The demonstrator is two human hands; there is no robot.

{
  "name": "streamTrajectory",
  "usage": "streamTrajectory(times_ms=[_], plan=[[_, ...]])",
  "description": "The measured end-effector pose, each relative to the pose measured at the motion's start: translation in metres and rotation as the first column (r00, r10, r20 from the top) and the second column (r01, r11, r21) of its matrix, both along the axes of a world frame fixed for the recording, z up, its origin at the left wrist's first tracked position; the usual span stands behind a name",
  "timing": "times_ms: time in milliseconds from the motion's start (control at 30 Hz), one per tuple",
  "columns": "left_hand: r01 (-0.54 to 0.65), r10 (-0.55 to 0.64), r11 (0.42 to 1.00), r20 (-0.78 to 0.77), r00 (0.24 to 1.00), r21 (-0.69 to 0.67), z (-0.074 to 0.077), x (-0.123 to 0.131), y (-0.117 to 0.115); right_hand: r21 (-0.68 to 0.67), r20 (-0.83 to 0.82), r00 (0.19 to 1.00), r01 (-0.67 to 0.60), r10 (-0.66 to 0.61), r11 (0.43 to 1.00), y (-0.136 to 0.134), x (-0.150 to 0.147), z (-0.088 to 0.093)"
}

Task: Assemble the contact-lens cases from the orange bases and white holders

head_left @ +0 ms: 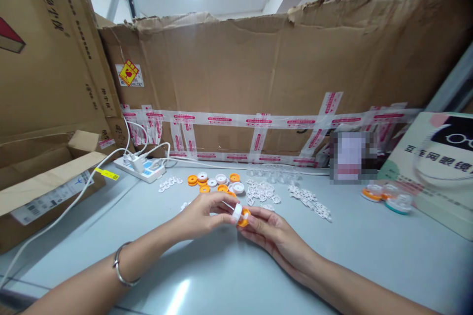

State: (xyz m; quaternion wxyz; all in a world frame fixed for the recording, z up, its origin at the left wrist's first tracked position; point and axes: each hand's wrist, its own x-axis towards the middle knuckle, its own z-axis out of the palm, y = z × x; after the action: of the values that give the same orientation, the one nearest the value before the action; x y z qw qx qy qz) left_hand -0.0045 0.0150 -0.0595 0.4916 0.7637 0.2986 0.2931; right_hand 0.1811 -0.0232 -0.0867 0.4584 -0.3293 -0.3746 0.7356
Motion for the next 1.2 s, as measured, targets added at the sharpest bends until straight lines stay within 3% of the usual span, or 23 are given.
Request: streamTrajectory(times_ms=[200, 367, 567, 767, 1200], plan=[[-0.011, 0.011, 1.000, -0.010, 1.000, 0.025, 0.000, 0.002, 0.000, 0.021, 0.025, 1.000, -0.006, 0.006, 1.000, 0.000, 0.000, 0.002], [-0.050, 0.065, 0.988, -0.100, 0.993, 0.144, 0.002, 0.003, -0.003, 0.026, 0.035, 0.999, -0.023, 0.022, 0.999, -0.001, 0.000, 0.000], [-0.063, 0.126, 0.940, -0.168, 0.978, 0.336, 0.005, 0.003, -0.007, 0.041, 0.025, 0.999, -0.037, 0.036, 0.998, 0.001, 0.000, -0.002], [-0.002, 0.120, 0.873, -0.211, 0.970, 0.488, 0.006, 0.003, -0.011, 0.061, 0.034, 0.999, -0.043, 0.041, 0.997, 0.000, -0.001, -0.003], [0.016, 0.138, 0.865, -0.269, 0.953, 0.501, 0.004, 0.003, -0.010, 0.057, 0.069, 0.994, -0.088, 0.084, 0.994, 0.001, 0.000, -0.003]])
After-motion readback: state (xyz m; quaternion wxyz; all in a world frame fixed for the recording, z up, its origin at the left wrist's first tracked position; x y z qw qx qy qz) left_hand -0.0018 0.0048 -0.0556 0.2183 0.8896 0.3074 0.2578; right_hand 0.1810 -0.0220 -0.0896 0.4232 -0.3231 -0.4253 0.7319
